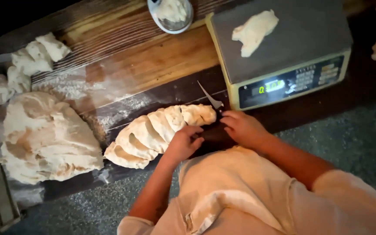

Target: Cutting dough into portions and weighing them on a digital scale to ensure consistent weight.

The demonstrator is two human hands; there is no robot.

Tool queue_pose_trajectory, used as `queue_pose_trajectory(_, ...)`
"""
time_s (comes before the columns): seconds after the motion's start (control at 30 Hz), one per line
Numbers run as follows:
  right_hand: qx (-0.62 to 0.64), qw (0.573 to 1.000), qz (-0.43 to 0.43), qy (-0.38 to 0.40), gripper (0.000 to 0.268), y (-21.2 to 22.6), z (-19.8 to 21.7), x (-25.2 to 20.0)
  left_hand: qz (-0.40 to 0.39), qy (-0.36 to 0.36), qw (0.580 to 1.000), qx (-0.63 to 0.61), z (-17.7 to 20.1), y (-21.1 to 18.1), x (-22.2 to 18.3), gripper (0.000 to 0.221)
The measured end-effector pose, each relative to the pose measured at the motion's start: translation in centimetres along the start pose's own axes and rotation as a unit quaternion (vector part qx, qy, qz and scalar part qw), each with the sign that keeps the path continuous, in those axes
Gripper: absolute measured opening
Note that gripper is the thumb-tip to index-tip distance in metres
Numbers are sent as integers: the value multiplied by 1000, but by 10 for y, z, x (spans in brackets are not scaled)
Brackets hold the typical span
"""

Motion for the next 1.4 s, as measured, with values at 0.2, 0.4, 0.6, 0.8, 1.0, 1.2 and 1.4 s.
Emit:
queue_pose_trajectory(0.2,-44,993,-35,106,30,-3,-2,19,10,-75,995,65,-26,19,7,22)
queue_pose_trajectory(0.4,-127,988,-16,84,21,19,-34,75,-99,-252,944,191,-17,-7,38,16)
queue_pose_trajectory(0.6,107,966,-118,203,33,8,7,78,-104,-48,974,198,-23,-40,49,107)
queue_pose_trajectory(0.8,150,957,-237,67,45,10,80,69,-298,-191,924,148,-18,-69,73,92)
queue_pose_trajectory(1.0,291,937,-194,-6,41,17,127,79,-297,-194,923,150,-16,-83,84,78)
queue_pose_trajectory(1.2,392,864,-307,73,24,10,168,74,-73,-84,975,192,-20,-113,94,37)
queue_pose_trajectory(1.4,650,743,26,153,35,-5,245,85,31,-61,963,262,0,-84,119,29)
Point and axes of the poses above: each hand's wrist, its own x-axis towards the middle knuckle, its own z-axis out of the back of the hand, y = z × x, the point moved 3 cm from there along x, towards the middle knuckle, and after that the axes turned 5 degrees about -x, right-handed, at the moved point
